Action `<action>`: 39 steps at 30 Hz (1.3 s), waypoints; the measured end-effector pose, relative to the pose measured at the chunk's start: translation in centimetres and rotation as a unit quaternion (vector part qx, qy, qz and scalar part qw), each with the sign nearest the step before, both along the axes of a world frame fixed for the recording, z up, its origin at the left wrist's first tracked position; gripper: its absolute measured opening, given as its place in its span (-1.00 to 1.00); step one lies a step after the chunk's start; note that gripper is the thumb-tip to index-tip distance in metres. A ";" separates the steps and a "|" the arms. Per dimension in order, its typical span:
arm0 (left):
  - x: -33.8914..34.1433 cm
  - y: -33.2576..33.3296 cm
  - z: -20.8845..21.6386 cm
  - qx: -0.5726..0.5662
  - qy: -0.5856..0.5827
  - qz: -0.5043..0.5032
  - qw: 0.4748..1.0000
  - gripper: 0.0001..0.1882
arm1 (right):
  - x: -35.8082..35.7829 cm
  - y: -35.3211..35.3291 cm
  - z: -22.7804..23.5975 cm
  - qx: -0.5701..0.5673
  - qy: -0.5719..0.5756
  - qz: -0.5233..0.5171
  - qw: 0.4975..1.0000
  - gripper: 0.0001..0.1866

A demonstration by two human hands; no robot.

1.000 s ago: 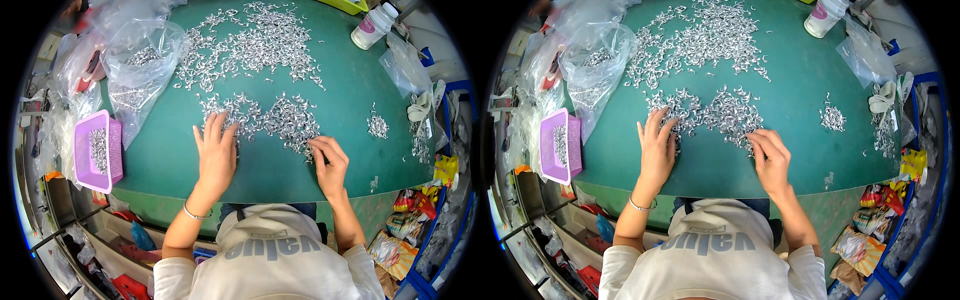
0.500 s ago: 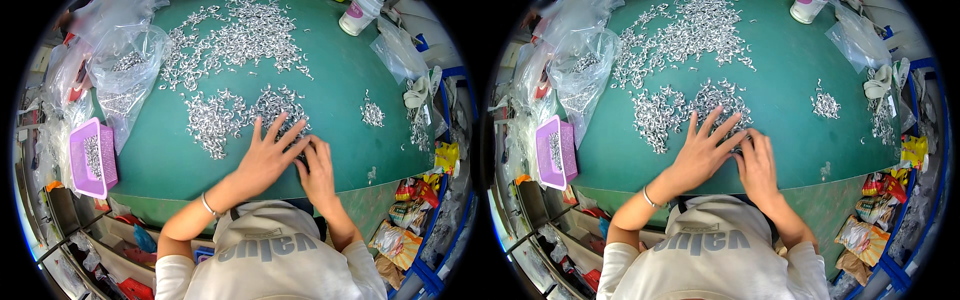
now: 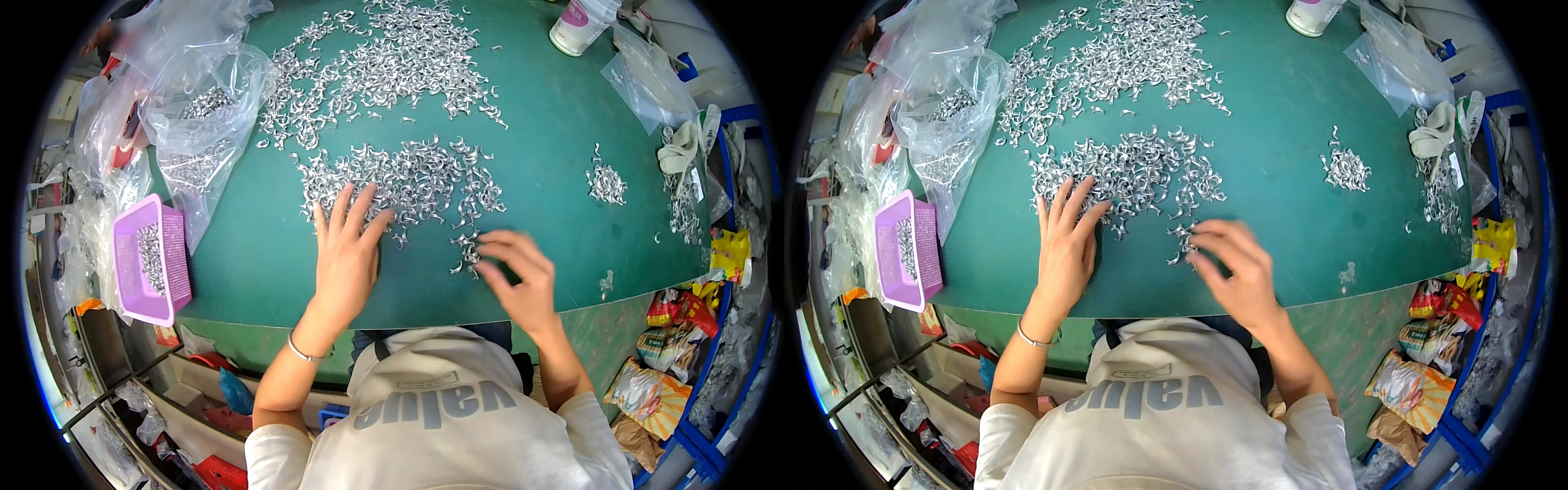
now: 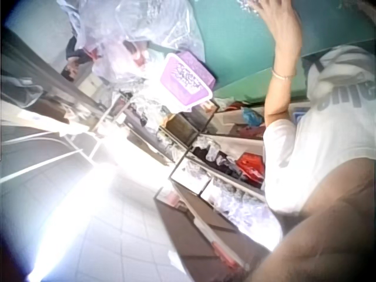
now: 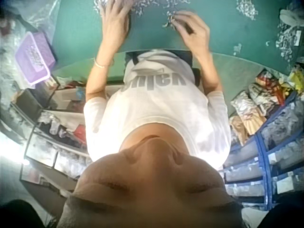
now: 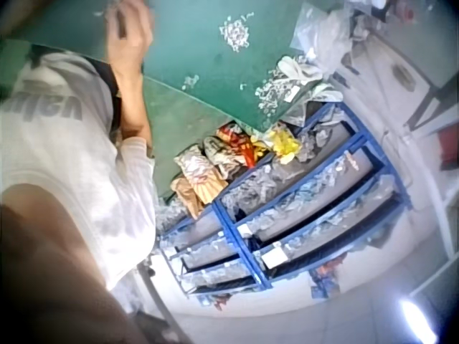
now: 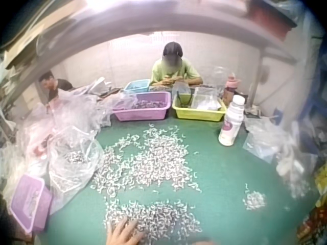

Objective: The person picks up and connects small silver-colored metal components by hand at a workstation, occasionally sorting them from a pile or placing them into a pink container.

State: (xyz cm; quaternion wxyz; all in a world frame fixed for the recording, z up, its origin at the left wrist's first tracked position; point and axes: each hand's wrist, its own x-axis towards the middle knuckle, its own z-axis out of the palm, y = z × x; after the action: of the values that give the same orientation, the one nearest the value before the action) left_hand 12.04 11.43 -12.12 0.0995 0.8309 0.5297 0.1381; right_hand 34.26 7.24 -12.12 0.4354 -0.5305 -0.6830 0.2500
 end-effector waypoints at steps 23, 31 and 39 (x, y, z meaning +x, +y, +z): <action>4.0 -7.4 -0.9 -0.116 -0.353 0.016 0.928 -0.64 | 1.5 -2.2 -1.0 -0.084 0.038 -0.102 0.991 -0.82; 4.6 -9.8 -1.9 -0.392 -0.674 0.062 0.623 -0.71 | -1.5 -6.6 -0.8 -0.182 0.277 0.022 0.943 -0.78; 3.3 -10.7 -0.9 -0.351 -0.651 0.047 0.671 -0.83 | -2.9 -8.0 -0.1 -0.212 0.360 0.057 0.907 -0.77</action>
State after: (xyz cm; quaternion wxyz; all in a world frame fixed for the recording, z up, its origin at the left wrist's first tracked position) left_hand 15.39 0.72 -13.00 0.6967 0.4082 0.3780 0.4529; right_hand 31.39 -0.77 -12.27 0.5139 -0.4445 -0.4399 0.5872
